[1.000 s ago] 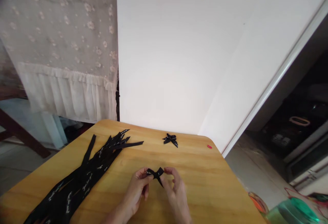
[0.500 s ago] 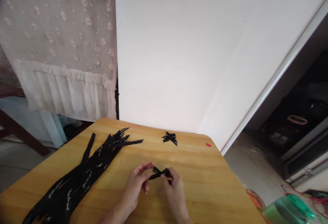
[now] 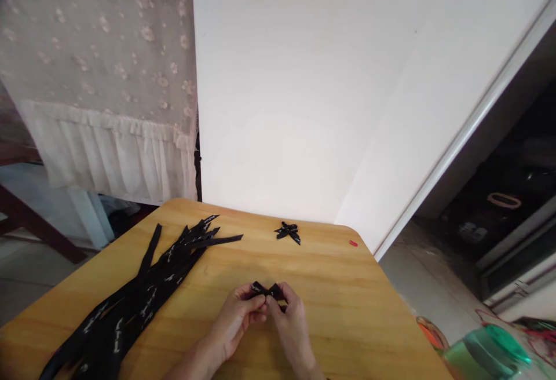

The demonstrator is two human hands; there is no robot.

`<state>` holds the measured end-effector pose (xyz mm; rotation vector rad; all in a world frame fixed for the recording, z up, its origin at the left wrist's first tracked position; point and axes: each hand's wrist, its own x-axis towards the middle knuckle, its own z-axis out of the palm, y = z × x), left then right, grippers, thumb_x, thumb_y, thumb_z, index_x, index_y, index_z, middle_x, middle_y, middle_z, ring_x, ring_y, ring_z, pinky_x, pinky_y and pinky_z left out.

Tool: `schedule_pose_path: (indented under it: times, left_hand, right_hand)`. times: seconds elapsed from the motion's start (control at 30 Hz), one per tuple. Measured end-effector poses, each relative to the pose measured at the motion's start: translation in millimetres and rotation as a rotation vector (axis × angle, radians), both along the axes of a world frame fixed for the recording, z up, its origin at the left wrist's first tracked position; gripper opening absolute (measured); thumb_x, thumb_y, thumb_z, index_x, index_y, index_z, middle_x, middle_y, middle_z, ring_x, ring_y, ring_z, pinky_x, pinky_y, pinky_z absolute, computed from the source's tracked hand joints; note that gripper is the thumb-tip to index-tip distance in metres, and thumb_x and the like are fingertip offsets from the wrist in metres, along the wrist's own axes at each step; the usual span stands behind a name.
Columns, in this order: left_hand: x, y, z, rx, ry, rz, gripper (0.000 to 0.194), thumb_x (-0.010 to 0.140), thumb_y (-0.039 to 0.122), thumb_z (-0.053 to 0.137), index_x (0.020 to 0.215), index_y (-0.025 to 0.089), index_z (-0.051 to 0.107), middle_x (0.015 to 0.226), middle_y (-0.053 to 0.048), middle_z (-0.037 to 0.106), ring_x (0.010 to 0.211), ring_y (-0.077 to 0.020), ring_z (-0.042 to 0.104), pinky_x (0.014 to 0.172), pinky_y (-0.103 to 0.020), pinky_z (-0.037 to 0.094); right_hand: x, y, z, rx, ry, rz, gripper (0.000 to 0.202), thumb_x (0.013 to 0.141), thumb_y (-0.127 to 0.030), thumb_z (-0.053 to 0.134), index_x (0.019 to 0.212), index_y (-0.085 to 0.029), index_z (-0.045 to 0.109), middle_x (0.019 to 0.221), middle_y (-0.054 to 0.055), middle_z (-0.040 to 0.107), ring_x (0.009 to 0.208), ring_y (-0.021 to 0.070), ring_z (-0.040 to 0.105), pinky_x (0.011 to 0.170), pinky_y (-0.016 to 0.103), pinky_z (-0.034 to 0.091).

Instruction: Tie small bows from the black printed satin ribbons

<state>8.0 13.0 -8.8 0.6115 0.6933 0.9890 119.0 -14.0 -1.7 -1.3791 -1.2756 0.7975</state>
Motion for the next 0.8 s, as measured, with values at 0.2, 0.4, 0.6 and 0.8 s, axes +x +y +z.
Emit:
schedule_pose_path:
  times: [0.2, 0.4, 0.6, 0.8]
  left_hand:
    - [-0.2, 1.5, 0.5, 0.004, -0.03, -0.008, 0.019, 0.05, 0.018, 0.071, 0.063, 0.009, 0.06, 0.053, -0.001, 0.056, 0.046, -0.0074, 0.05, 0.047, -0.02, 0.043]
    - [-1.0, 1.0, 3.0, 0.009, 0.03, 0.003, 0.021, 0.05, 0.02, 0.07, 0.062, 0.01, 0.056, 0.049, 0.0, 0.055, 0.04, -0.0069, 0.047, 0.038, -0.019, 0.039]
    - [-5.2, 2.0, 6.9, -0.018, 0.107, 0.059, 0.022, 0.053, 0.022, 0.067, 0.062, 0.014, 0.048, 0.047, 0.004, 0.053, 0.037, -0.01, 0.052, 0.029, -0.016, 0.034]
    - [-6.2, 2.1, 7.4, -0.045, 0.107, 0.062, 0.022, 0.053, 0.017, 0.068, 0.068, 0.011, 0.052, 0.066, -0.005, 0.064, 0.055, -0.015, 0.062, 0.04, -0.019, 0.045]
  right_hand:
    - [-2.0, -2.3, 5.8, -0.007, 0.036, 0.032, 0.009, 0.066, -0.025, 0.056, 0.07, -0.017, 0.056, 0.065, 0.002, 0.061, 0.062, 0.0166, 0.057, 0.05, 0.021, 0.044]
    - [-3.9, -3.4, 6.7, -0.027, 0.007, 0.054, 0.011, 0.066, -0.023, 0.055, 0.075, -0.016, 0.056, 0.069, 0.003, 0.063, 0.065, 0.0172, 0.058, 0.051, 0.021, 0.042]
    - [3.4, -2.2, 8.6, -0.046, -0.042, 0.047, 0.015, 0.065, -0.022, 0.056, 0.079, -0.015, 0.057, 0.074, 0.005, 0.063, 0.073, 0.0189, 0.058, 0.055, 0.023, 0.041]
    - [6.1, -2.9, 13.6, -0.023, 0.067, 0.018, 0.024, 0.072, -0.038, 0.051, 0.073, -0.015, 0.057, 0.069, 0.004, 0.06, 0.066, 0.0158, 0.054, 0.056, 0.022, 0.041]
